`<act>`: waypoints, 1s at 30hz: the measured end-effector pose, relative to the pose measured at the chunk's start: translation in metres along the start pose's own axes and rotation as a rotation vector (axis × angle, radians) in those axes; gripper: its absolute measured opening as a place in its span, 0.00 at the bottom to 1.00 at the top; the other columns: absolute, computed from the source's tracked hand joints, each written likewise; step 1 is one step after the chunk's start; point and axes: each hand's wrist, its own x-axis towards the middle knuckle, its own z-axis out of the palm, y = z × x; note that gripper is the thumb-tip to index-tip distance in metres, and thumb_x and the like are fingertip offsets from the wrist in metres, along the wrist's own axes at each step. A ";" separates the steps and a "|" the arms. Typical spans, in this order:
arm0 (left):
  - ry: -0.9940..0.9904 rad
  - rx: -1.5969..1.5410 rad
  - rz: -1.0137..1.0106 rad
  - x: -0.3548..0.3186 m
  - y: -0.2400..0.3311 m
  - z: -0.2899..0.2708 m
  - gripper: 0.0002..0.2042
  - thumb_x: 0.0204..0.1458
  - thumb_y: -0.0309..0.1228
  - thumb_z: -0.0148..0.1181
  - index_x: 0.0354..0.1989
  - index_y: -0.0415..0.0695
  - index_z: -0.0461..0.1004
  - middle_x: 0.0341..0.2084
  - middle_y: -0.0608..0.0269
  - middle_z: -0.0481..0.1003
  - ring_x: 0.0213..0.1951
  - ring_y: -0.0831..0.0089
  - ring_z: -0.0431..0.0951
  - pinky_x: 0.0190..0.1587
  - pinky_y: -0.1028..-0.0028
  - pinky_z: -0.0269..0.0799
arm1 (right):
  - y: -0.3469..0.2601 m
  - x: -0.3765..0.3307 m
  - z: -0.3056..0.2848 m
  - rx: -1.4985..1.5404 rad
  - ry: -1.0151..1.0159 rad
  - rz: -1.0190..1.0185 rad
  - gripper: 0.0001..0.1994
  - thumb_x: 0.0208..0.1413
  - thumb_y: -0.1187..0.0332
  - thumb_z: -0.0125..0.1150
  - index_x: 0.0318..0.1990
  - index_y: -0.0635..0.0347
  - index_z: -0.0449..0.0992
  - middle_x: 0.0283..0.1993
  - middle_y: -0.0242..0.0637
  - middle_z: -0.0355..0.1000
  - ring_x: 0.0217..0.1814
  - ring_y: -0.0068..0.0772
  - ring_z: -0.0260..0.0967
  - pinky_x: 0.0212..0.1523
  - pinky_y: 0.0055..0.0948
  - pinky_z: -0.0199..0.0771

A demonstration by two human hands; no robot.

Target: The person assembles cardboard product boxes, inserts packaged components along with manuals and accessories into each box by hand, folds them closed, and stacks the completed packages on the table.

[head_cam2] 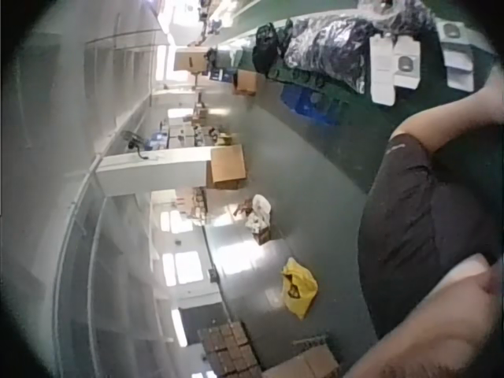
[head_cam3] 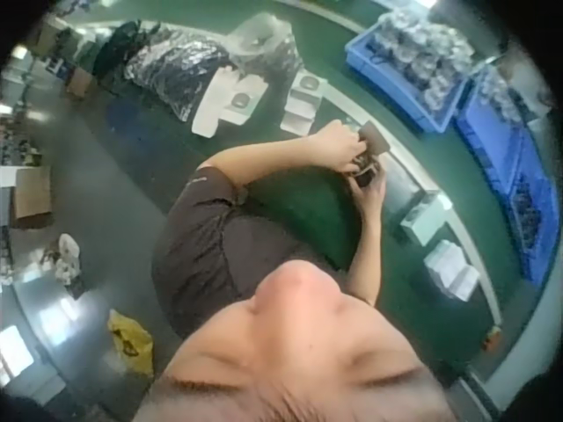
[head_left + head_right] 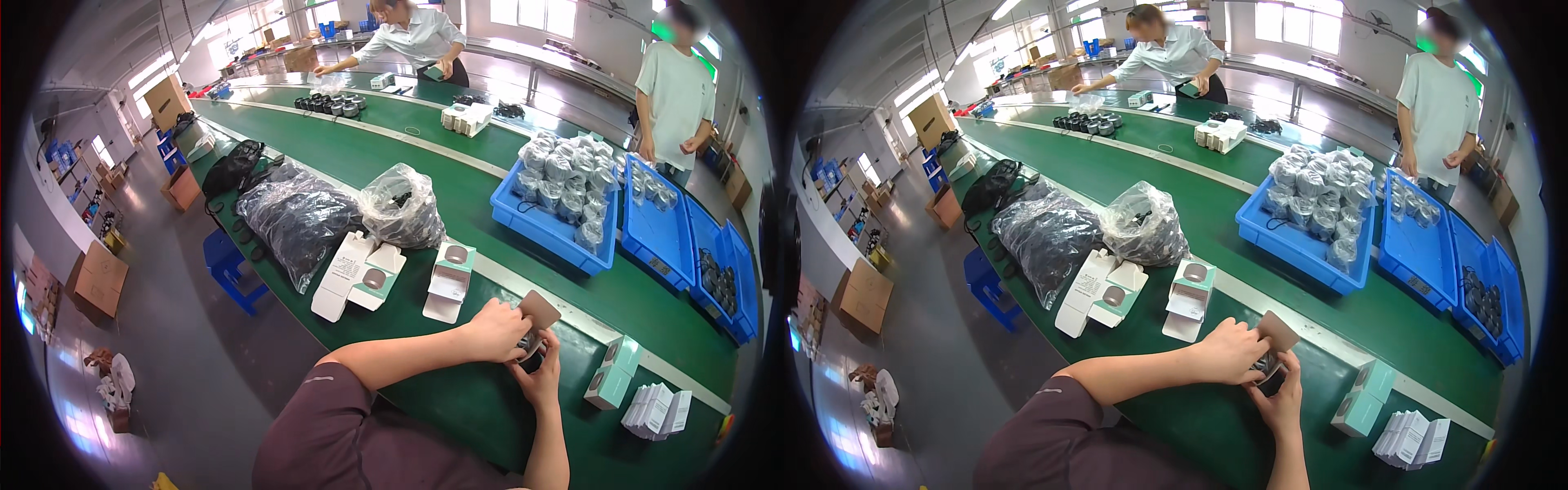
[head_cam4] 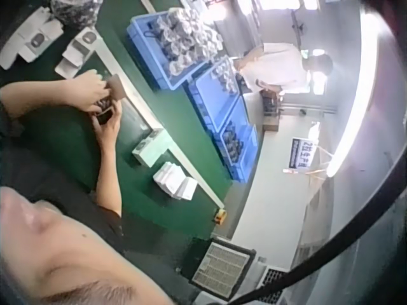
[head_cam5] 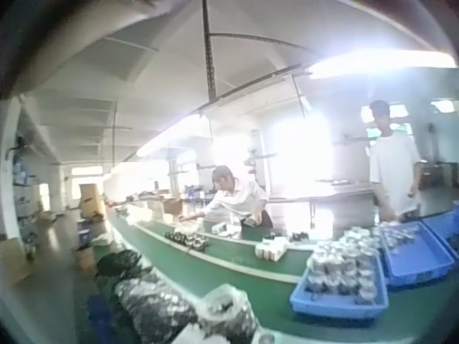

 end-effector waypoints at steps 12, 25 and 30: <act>0.630 -0.089 -0.146 -0.062 -0.054 -0.056 0.20 0.61 0.45 0.67 0.48 0.40 0.81 0.31 0.53 0.83 0.35 0.52 0.84 0.41 0.58 0.77 | -0.002 0.000 0.000 -0.013 0.015 -0.022 0.45 0.42 0.70 0.85 0.66 0.57 0.61 0.73 0.51 0.64 0.68 0.53 0.73 0.66 0.46 0.79; 0.508 0.041 -0.339 -0.092 -0.129 -0.080 0.14 0.60 0.40 0.67 0.44 0.41 0.85 0.39 0.52 0.86 0.40 0.54 0.86 0.45 0.59 0.79 | -0.003 0.001 0.000 -0.021 0.021 -0.057 0.44 0.45 0.68 0.85 0.68 0.54 0.61 0.73 0.50 0.65 0.72 0.52 0.69 0.66 0.47 0.77; 0.535 0.069 -0.554 -0.074 -0.211 -0.101 0.14 0.64 0.40 0.58 0.42 0.42 0.83 0.37 0.45 0.84 0.43 0.43 0.84 0.47 0.50 0.78 | -0.004 0.003 -0.002 -0.035 0.031 -0.074 0.44 0.45 0.67 0.85 0.68 0.54 0.62 0.73 0.50 0.65 0.72 0.52 0.69 0.65 0.45 0.78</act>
